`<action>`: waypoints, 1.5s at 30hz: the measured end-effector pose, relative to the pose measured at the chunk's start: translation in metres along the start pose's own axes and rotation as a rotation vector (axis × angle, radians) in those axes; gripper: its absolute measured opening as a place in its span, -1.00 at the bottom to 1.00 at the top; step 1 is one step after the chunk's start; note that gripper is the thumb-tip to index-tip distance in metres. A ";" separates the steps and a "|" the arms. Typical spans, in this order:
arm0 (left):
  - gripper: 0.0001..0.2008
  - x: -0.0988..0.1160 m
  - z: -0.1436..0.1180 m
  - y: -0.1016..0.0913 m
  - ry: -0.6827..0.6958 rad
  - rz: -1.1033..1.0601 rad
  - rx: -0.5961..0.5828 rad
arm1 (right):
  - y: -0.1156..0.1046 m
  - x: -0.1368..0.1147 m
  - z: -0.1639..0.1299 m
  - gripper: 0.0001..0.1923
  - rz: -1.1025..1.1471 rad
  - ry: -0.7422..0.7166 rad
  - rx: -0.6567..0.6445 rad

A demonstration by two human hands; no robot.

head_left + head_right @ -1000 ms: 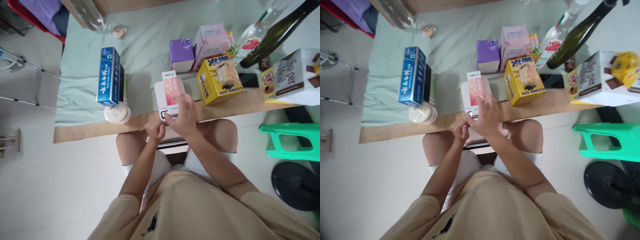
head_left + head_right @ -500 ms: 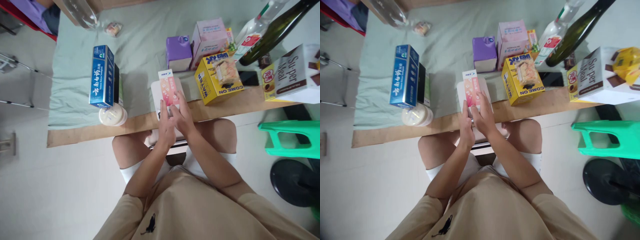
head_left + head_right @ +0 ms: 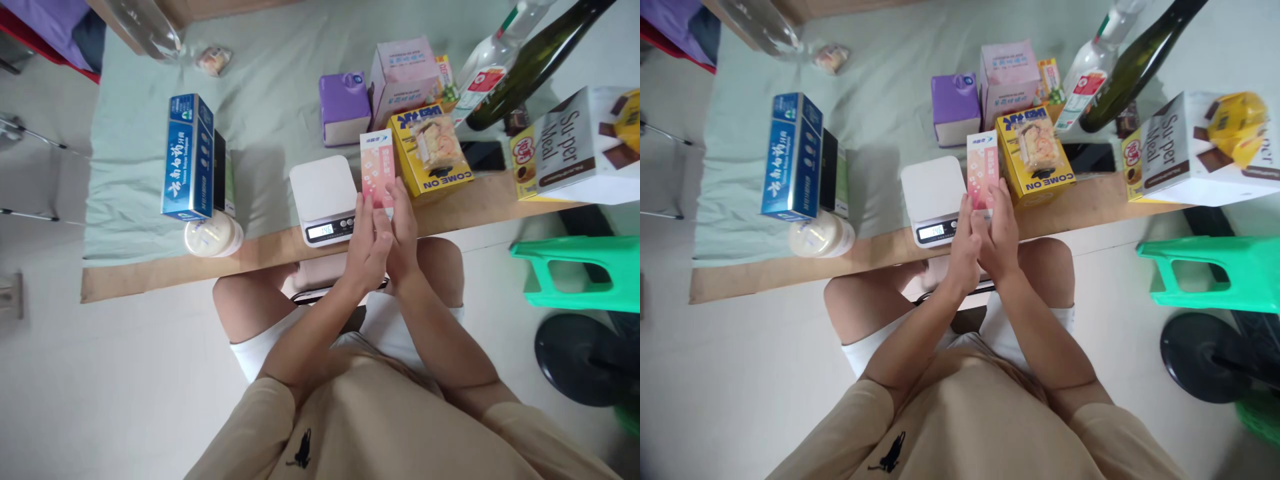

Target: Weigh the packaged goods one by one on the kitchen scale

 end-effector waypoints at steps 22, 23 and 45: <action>-0.06 -0.006 -0.030 0.019 -0.108 -0.048 -0.076 | -0.035 0.014 -0.039 -0.77 -0.045 -0.118 -0.056; -0.06 -0.007 -0.031 0.019 -0.109 -0.053 -0.074 | -0.032 0.015 -0.037 -0.77 -0.042 -0.104 -0.067; -0.50 0.029 -0.009 -0.127 0.287 -0.191 0.322 | 0.046 -0.059 -0.023 -0.43 0.472 0.134 -0.585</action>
Point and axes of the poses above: each hand's wrist, its own z-axis towards the middle knuckle, its own y-axis out of the palm, x = y × z, the point moved 2 cm from there along z, towards the middle knuckle, and after that the axes turned 8 degrees about x, right-handed, at the moved point
